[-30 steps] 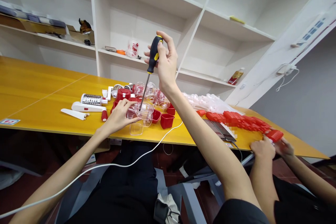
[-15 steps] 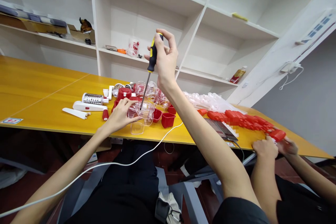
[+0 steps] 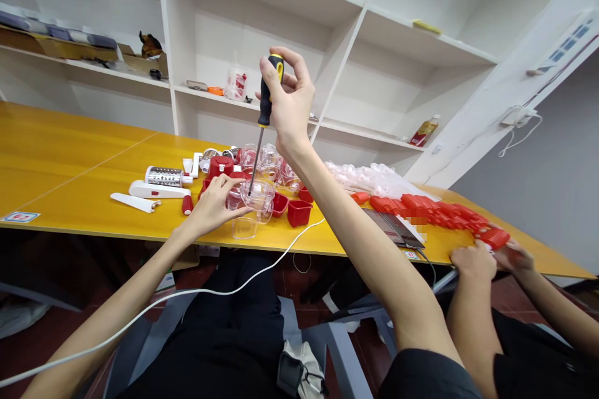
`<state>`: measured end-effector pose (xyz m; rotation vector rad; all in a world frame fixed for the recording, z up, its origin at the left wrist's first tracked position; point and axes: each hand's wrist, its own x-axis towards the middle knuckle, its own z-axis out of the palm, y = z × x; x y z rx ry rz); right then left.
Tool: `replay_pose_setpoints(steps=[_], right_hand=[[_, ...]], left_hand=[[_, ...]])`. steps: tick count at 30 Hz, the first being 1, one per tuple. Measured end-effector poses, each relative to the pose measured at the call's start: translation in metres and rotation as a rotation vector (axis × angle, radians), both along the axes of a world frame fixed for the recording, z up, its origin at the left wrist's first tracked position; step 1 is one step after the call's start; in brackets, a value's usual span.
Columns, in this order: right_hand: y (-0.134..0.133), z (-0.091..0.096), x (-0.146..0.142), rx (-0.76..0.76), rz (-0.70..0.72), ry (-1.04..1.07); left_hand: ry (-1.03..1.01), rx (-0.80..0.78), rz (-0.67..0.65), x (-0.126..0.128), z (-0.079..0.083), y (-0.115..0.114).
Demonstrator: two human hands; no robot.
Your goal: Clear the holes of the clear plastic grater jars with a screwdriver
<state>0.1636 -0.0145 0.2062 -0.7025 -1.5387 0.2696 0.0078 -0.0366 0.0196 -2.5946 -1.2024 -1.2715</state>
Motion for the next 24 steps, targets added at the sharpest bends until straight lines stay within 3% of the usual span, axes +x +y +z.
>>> replay_pose_setpoints(steps=[6, 14, 20, 24], right_hand=[[-0.001, 0.002, 0.000, -0.023, 0.031, 0.020], [0.004, 0.001, 0.002, 0.022, -0.076, -0.011], [-0.003, 0.003, -0.001, -0.049, -0.006, -0.002], [-0.010, 0.006, -0.007, -0.065, -0.047, 0.018]], left_hand=[[0.003, 0.008, -0.003, 0.000, 0.000, 0.001], [0.000, 0.000, 0.005, 0.001, 0.000, 0.000], [-0.002, 0.018, -0.010, 0.000, 0.000, 0.000], [-0.006, 0.016, -0.013, 0.000, -0.001, 0.001]])
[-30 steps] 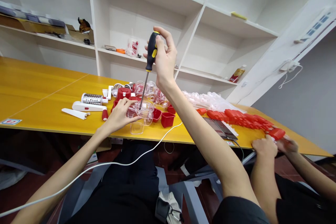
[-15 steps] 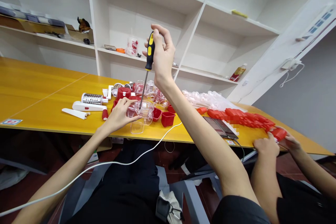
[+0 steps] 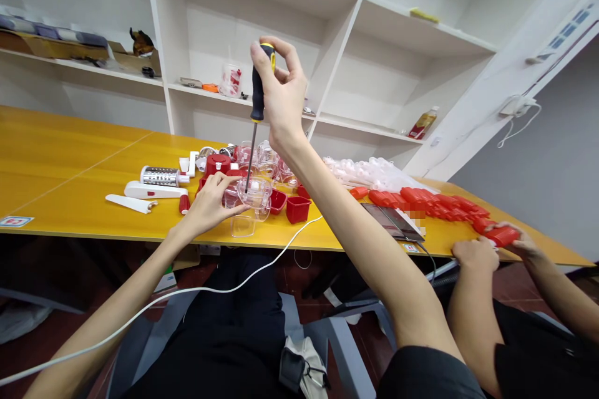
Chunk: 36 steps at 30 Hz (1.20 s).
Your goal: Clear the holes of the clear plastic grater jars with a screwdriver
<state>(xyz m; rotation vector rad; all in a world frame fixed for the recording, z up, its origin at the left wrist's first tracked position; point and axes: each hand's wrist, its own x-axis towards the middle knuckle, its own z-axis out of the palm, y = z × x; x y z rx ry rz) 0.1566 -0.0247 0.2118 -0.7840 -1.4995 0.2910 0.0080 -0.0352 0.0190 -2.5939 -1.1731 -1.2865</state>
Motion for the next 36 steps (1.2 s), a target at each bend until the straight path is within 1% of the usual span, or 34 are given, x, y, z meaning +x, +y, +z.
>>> replay_pose_setpoints(steps=[3, 6, 9, 14, 16, 20, 26, 32, 36], right_hand=[[0.001, 0.000, 0.002, 0.015, -0.003, 0.022], [0.006, -0.001, 0.007, 0.026, 0.038, -0.028], [0.008, -0.001, 0.008, 0.040, 0.059, -0.029], [0.007, -0.001, 0.006, 0.058, -0.054, -0.006], [0.008, -0.001, 0.007, 0.064, -0.052, -0.025], [0.007, -0.002, 0.008, 0.077, -0.007, -0.021], [-0.001, -0.002, 0.004, 0.117, 0.004, 0.046], [-0.001, -0.002, 0.005, 0.081, 0.184, 0.147], [-0.002, -0.001, 0.004, 0.045, 0.184, 0.172]], left_hand=[[-0.006, 0.000, -0.003, 0.000, -0.001, 0.001], [-0.012, 0.016, -0.008, 0.000, -0.002, 0.003], [-0.001, 0.030, -0.002, 0.000, -0.002, 0.003], [0.000, 0.023, 0.005, 0.000, -0.003, 0.003], [-0.002, 0.016, 0.003, 0.000, -0.003, 0.003], [-0.004, 0.010, -0.001, 0.001, -0.001, 0.002], [-0.004, 0.003, 0.004, 0.000, 0.000, 0.000], [-0.003, 0.018, 0.009, 0.001, -0.003, 0.003], [-0.008, 0.026, 0.006, 0.001, -0.002, 0.003]])
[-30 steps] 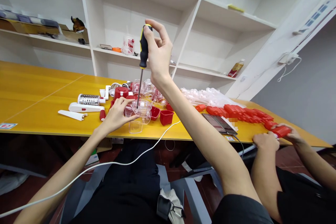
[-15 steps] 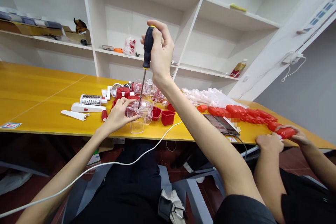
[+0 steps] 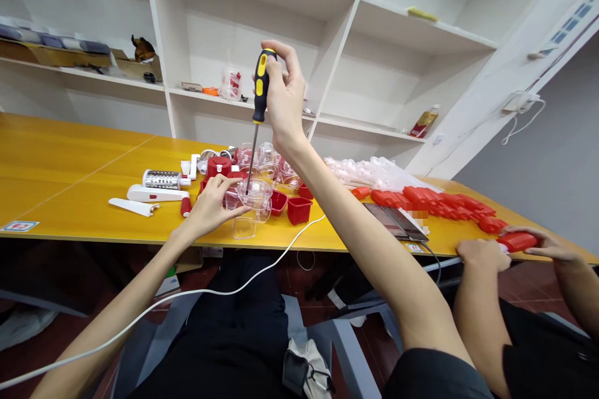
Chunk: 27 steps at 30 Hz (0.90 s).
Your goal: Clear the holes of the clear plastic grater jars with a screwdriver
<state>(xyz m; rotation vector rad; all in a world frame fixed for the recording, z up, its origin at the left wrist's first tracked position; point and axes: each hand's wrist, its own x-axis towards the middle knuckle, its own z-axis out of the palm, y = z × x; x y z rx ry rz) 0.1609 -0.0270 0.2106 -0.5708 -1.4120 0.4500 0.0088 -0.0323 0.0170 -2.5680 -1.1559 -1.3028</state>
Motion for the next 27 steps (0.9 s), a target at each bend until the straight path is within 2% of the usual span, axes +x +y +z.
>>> replay_pose_setpoints(steps=[5, 11, 16, 23, 27], right_hand=[[-0.0035, -0.0012, -0.0005, 0.056, -0.054, -0.024], [0.0030, -0.0004, 0.0014, -0.006, -0.016, 0.019], [-0.0041, -0.0004, -0.0016, 0.025, -0.107, -0.053], [-0.0002, -0.0004, -0.0010, 0.019, 0.018, 0.012], [0.0009, -0.0014, 0.0011, 0.047, -0.040, 0.010]], left_hand=[[0.000, -0.015, 0.001, -0.0003, 0.0016, -0.0025], [0.001, -0.002, -0.003, -0.0006, 0.0004, -0.0009], [-0.003, 0.000, -0.007, -0.0005, -0.0011, 0.0002], [-0.007, -0.001, -0.010, -0.0010, -0.0010, 0.0006], [-0.003, 0.005, -0.005, -0.0010, -0.0003, 0.0007]])
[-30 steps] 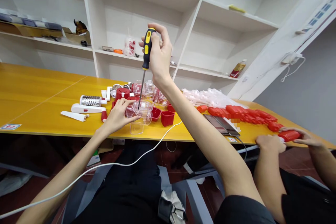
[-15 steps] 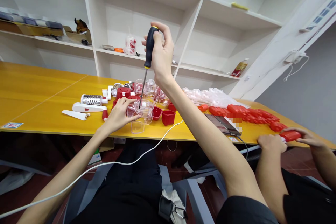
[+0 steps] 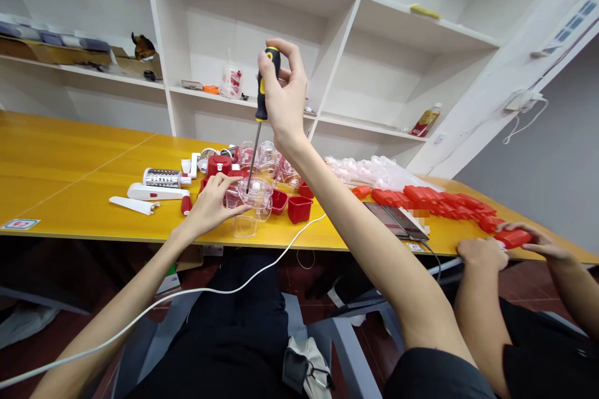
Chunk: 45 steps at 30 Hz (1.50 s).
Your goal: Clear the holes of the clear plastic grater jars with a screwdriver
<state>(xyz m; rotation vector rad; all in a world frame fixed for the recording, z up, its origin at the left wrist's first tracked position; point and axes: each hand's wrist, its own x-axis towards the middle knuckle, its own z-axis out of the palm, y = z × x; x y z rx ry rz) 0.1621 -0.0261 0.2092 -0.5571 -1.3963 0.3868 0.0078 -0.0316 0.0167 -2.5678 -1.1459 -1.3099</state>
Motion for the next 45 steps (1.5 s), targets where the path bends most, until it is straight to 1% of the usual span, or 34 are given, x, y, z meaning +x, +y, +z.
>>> replay_pose_setpoints(steps=[3, 6, 10, 13, 18, 24, 26, 31, 38, 41, 45], right_hand=[[-0.001, 0.000, 0.004, 0.005, -0.046, -0.054], [0.002, 0.000, 0.008, -0.036, -0.016, -0.054], [0.010, -0.002, 0.011, -0.079, 0.025, 0.032], [0.012, -0.004, 0.011, -0.064, -0.018, 0.027], [0.009, -0.006, 0.012, -0.005, -0.096, -0.064], [0.004, -0.005, 0.006, -0.081, -0.100, -0.054], [0.001, -0.005, 0.005, -0.066, -0.103, -0.057], [0.002, -0.004, 0.008, 0.036, -0.161, -0.054], [0.008, -0.006, 0.007, 0.006, -0.095, -0.001], [0.005, -0.007, 0.006, 0.017, -0.120, -0.008], [0.003, -0.005, 0.008, 0.031, -0.163, -0.075]], left_hand=[[0.000, -0.002, -0.001, 0.000, 0.000, 0.000], [0.002, -0.004, -0.002, 0.000, -0.001, 0.000], [0.006, -0.005, 0.002, 0.000, -0.001, 0.000], [0.004, -0.005, 0.000, 0.000, -0.001, 0.000], [0.000, 0.005, 0.000, 0.000, 0.000, 0.000], [0.009, -0.017, -0.001, 0.000, 0.000, -0.002], [0.012, -0.015, 0.001, 0.000, 0.000, -0.001], [0.009, -0.011, 0.004, 0.000, 0.000, -0.001], [-0.005, -0.025, -0.004, 0.000, 0.002, -0.003], [-0.001, -0.023, -0.005, 0.000, 0.002, -0.003], [0.001, -0.014, -0.005, 0.000, 0.001, -0.001]])
